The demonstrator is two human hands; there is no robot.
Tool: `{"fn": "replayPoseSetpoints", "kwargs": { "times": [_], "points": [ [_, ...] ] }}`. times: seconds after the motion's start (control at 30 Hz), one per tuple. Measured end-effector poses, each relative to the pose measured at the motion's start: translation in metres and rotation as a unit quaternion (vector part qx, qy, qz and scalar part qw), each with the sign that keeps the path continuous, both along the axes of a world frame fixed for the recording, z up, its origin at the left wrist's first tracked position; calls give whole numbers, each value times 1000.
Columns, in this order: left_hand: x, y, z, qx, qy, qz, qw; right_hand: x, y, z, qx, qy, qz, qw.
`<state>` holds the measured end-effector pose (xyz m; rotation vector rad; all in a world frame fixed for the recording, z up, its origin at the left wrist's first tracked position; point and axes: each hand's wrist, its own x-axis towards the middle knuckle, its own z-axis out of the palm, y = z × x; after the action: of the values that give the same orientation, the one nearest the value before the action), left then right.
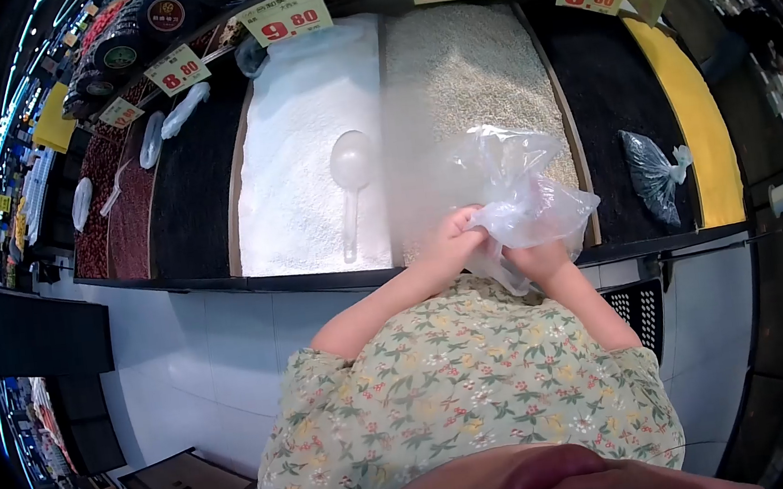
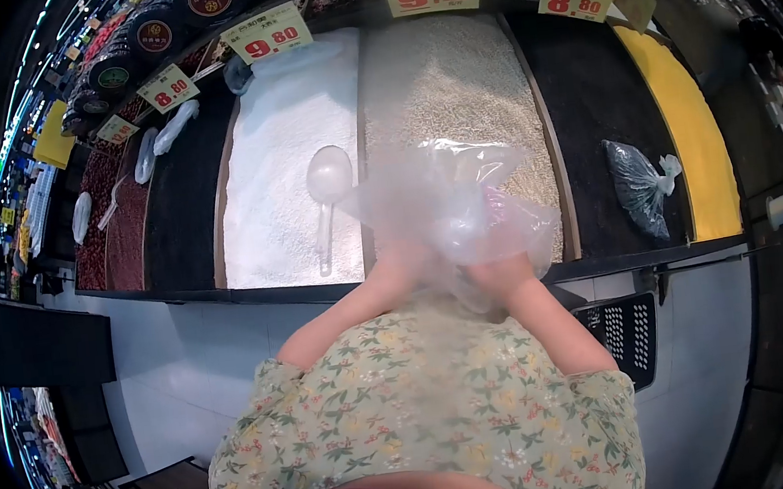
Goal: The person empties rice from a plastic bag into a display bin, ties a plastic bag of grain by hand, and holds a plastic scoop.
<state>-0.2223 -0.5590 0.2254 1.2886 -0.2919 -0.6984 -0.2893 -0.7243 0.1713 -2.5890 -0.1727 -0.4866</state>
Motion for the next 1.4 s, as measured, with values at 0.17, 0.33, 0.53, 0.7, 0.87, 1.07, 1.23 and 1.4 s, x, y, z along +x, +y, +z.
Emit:
{"fn": "replayPoseSetpoints", "kwargs": {
  "times": [0.17,0.33,0.53,0.7,0.87,1.07,1.23,1.4],
  "points": [
    [6,1,-40,116,-75,-212,968,-3,4,13,187,121,-41,974],
    [-7,5,-30,0,-242,-92,966,3,-21,-10,234,100,-49,966],
    [34,32,-57,318,-372,24,871,-1,-27,-27,574,94,-38,812],
    [66,52,-91,205,-224,62,951,5,-6,6,667,102,-21,738],
    [44,45,-71,-91,76,16,993,4,-12,-35,495,194,-11,847],
    [26,51,-68,-12,59,23,998,17,-41,-65,398,87,-92,908],
    [20,48,-91,240,-336,-129,902,16,-42,-34,659,77,-83,743],
    [38,58,-99,198,-239,-34,950,11,-40,-40,785,98,-77,607]
  ]
}}
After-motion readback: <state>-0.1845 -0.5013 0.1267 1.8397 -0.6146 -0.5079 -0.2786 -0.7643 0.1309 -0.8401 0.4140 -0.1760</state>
